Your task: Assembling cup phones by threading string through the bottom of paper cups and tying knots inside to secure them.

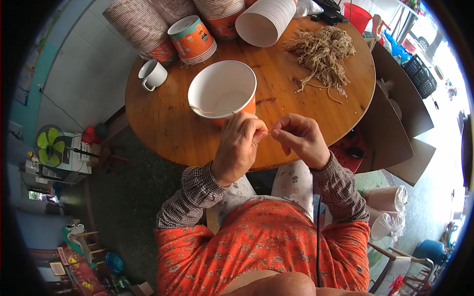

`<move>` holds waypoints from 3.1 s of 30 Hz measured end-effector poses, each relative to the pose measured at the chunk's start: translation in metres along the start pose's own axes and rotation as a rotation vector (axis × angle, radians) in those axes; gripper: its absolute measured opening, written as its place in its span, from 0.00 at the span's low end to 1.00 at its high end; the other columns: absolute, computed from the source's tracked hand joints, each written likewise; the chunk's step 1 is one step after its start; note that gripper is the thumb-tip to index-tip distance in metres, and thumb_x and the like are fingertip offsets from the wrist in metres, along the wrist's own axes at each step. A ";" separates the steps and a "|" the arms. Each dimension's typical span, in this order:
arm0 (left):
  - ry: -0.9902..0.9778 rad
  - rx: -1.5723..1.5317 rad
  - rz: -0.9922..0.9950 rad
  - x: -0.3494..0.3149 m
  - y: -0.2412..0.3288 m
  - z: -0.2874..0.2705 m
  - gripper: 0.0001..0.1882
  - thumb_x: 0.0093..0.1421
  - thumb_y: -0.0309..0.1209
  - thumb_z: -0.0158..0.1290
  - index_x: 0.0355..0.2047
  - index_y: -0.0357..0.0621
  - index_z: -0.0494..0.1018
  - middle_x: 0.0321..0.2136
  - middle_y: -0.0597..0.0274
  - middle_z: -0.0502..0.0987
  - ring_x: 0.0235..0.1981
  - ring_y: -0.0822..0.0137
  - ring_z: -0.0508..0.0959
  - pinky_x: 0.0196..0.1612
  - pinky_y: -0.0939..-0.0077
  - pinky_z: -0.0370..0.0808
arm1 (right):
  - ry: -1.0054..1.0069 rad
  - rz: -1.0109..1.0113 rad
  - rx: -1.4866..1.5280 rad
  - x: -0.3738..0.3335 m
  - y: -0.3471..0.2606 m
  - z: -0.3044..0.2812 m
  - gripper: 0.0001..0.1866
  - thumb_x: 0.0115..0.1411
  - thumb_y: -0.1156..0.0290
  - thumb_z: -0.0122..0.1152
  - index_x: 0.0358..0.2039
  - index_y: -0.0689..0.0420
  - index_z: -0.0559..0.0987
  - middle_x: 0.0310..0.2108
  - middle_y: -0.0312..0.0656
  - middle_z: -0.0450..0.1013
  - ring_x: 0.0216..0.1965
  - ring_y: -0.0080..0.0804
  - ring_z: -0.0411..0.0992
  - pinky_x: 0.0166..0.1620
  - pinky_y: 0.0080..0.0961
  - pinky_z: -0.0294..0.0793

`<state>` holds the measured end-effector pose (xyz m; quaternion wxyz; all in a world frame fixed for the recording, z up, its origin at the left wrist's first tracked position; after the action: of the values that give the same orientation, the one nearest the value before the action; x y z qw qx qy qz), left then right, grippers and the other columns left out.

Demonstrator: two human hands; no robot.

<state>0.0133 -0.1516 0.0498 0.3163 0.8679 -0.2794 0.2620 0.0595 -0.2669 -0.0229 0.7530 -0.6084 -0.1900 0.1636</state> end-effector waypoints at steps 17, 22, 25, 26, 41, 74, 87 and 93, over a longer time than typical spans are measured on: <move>-0.141 0.499 -0.039 0.016 -0.047 0.022 0.22 0.54 0.21 0.51 0.50 0.34 0.67 0.32 0.51 0.77 0.30 0.54 0.78 0.39 0.62 0.73 | 0.246 -0.531 0.284 0.141 -0.082 -0.078 0.06 0.63 0.72 0.57 0.37 0.62 0.75 0.36 0.41 0.76 0.39 0.29 0.76 0.45 0.26 0.76; -0.215 0.420 -0.118 -0.018 -0.034 -0.016 0.17 0.55 0.24 0.53 0.46 0.39 0.71 0.34 0.52 0.78 0.35 0.53 0.78 0.42 0.62 0.72 | 0.416 -0.440 0.221 0.095 -0.015 -0.094 0.05 0.63 0.74 0.55 0.36 0.63 0.74 0.35 0.41 0.77 0.35 0.24 0.74 0.43 0.21 0.74; -0.184 0.418 -0.146 -0.018 -0.029 -0.015 0.20 0.54 0.28 0.57 0.49 0.39 0.71 0.37 0.50 0.77 0.38 0.51 0.77 0.43 0.60 0.72 | 0.368 -0.349 0.177 0.066 0.029 -0.066 0.05 0.64 0.74 0.54 0.36 0.63 0.73 0.35 0.43 0.77 0.35 0.26 0.74 0.43 0.23 0.74; -0.178 0.410 -0.187 -0.014 -0.032 -0.008 0.22 0.55 0.29 0.58 0.50 0.39 0.70 0.38 0.49 0.77 0.38 0.50 0.77 0.43 0.60 0.72 | 0.352 -0.316 0.244 0.061 0.044 -0.055 0.05 0.64 0.74 0.54 0.36 0.63 0.74 0.34 0.42 0.77 0.34 0.25 0.74 0.42 0.22 0.74; -0.078 -0.050 -0.421 -0.014 -0.053 -0.014 0.19 0.58 0.21 0.51 0.51 0.34 0.71 0.40 0.44 0.78 0.41 0.54 0.80 0.42 0.68 0.76 | 0.271 -0.320 0.530 0.035 0.051 0.021 0.04 0.62 0.76 0.58 0.35 0.63 0.75 0.38 0.33 0.70 0.35 0.16 0.70 0.40 0.17 0.73; -0.396 0.014 -0.339 0.008 -0.067 0.019 0.09 0.62 0.27 0.48 0.40 0.36 0.72 0.32 0.44 0.77 0.35 0.48 0.79 0.35 0.63 0.74 | 0.373 -0.403 -0.042 0.029 0.053 0.001 0.05 0.56 0.76 0.64 0.33 0.61 0.77 0.35 0.39 0.71 0.32 0.23 0.72 0.34 0.19 0.74; -0.301 -0.189 -0.264 0.019 -0.072 0.007 0.03 0.57 0.23 0.49 0.28 0.37 0.72 0.39 0.55 0.78 0.37 0.68 0.77 0.39 0.77 0.73 | 0.291 -0.638 -1.193 0.035 -0.008 -0.011 0.07 0.53 0.72 0.57 0.34 0.55 0.74 0.34 0.41 0.71 0.35 0.40 0.72 0.38 0.33 0.73; -0.439 -0.875 -0.473 0.009 -0.056 0.029 0.08 0.65 0.30 0.48 0.34 0.38 0.73 0.40 0.59 0.79 0.41 0.75 0.75 0.48 0.78 0.71 | 0.392 -0.725 -0.959 0.026 -0.041 -0.015 0.11 0.53 0.76 0.58 0.39 0.58 0.74 0.43 0.46 0.71 0.40 0.46 0.74 0.40 0.34 0.76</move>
<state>0.0638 -0.1392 0.0134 0.6325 0.7287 -0.2191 -0.1446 0.0902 -0.2759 0.0165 0.4250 -0.7939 -0.2948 -0.3197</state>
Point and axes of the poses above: each hand's wrist, its own x-axis towards the middle knuckle, its own z-axis out of the palm, y = z × x, the point moved 9 cm from there along x, towards the middle knuckle
